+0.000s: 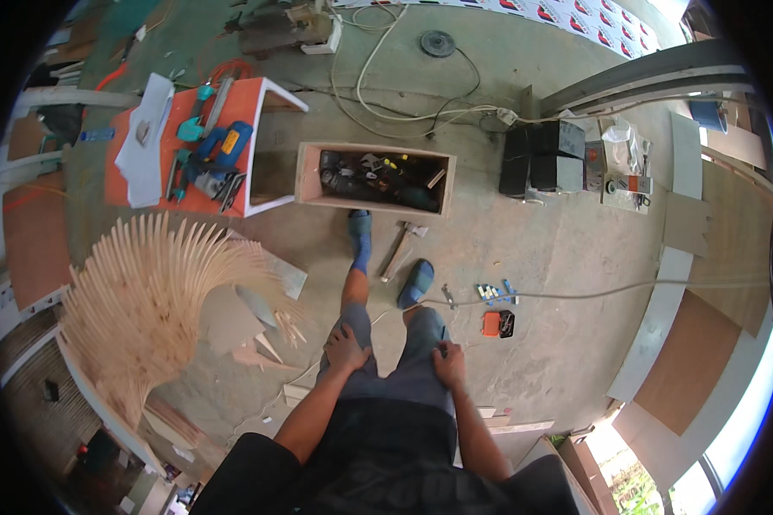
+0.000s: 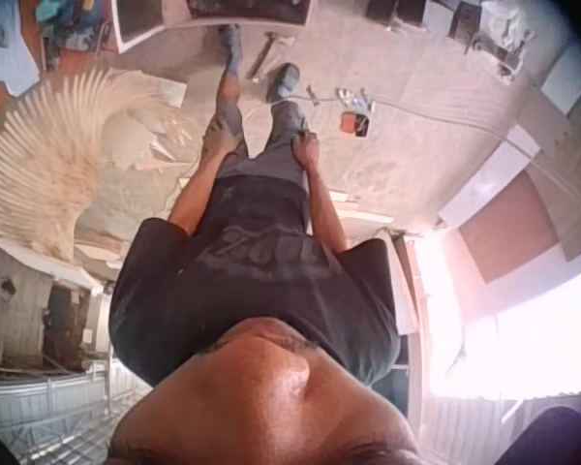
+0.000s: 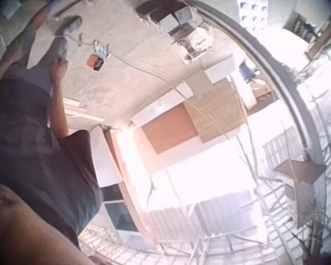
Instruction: The person cleans a sanding disk with a cloth, walks to a storage area to select a sheet of sandpaper, and then pours liquid from a bottle onto the sandpaper at a workbench.
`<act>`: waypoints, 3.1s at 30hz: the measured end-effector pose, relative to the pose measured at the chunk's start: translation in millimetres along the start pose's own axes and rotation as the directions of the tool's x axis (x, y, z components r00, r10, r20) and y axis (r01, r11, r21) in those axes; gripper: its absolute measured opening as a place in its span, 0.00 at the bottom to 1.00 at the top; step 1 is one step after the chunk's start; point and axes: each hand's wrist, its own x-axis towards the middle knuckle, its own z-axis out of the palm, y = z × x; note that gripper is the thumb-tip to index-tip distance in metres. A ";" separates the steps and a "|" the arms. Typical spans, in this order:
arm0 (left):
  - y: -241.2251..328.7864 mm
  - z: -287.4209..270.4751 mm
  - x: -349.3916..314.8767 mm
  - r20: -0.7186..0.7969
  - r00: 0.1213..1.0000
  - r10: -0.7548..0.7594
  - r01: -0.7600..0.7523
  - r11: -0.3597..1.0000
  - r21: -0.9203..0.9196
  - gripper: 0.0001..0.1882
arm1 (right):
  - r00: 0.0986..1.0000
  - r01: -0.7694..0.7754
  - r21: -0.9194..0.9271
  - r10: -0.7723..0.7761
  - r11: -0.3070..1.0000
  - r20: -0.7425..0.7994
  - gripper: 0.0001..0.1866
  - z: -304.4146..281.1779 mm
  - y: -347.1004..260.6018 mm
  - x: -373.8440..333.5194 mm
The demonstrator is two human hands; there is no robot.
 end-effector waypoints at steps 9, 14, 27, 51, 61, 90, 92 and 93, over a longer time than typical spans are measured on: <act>-6.8 -92.7 91.7 -0.122 0.993 -0.008 -0.002 0.997 -0.080 0.59 | 0.927 -0.375 0.095 0.370 0.922 0.062 0.15 28.8 -94.7 56.8; -7.9 -120.2 126.7 -0.118 0.993 0.003 -0.017 0.993 -0.115 0.56 | 0.876 -0.480 0.257 0.443 0.839 0.188 0.14 59.5 -89.1 108.3; -29.7 -119.5 137.9 -0.116 0.993 0.019 -0.036 0.988 -0.148 0.48 | 0.861 -0.501 0.561 0.314 0.659 0.401 0.10 69.8 -201.3 155.4; -170.2 -138.3 83.0 -0.158 0.987 -0.010 -0.074 0.854 -0.515 0.23 | 0.941 -0.331 0.541 0.225 0.773 0.254 0.15 -61.5 -206.3 66.6; -111.6 -160.5 106.0 -0.303 0.927 0.222 -0.364 0.732 -0.575 0.20 | 0.897 -0.410 0.609 0.420 0.679 0.136 0.13 -89.6 -91.7 -4.9; -85.2 -215.3 102.8 -0.121 0.716 0.688 -0.640 0.715 0.279 0.25 | 0.767 -0.465 0.584 0.632 0.666 -0.110 0.17 -7.1 -11.8 -54.1; -81.7 -230.0 102.8 -0.165 0.719 0.675 -0.620 0.730 0.287 0.25 | 0.757 -0.492 0.608 0.652 0.623 -0.055 0.17 1.2 -8.1 -55.8; -82.5 -225.2 113.0 -0.247 0.768 0.591 -0.602 0.798 0.037 0.20 | 0.794 -0.474 0.560 0.604 0.680 -0.062 0.17 15.3 4.9 -56.7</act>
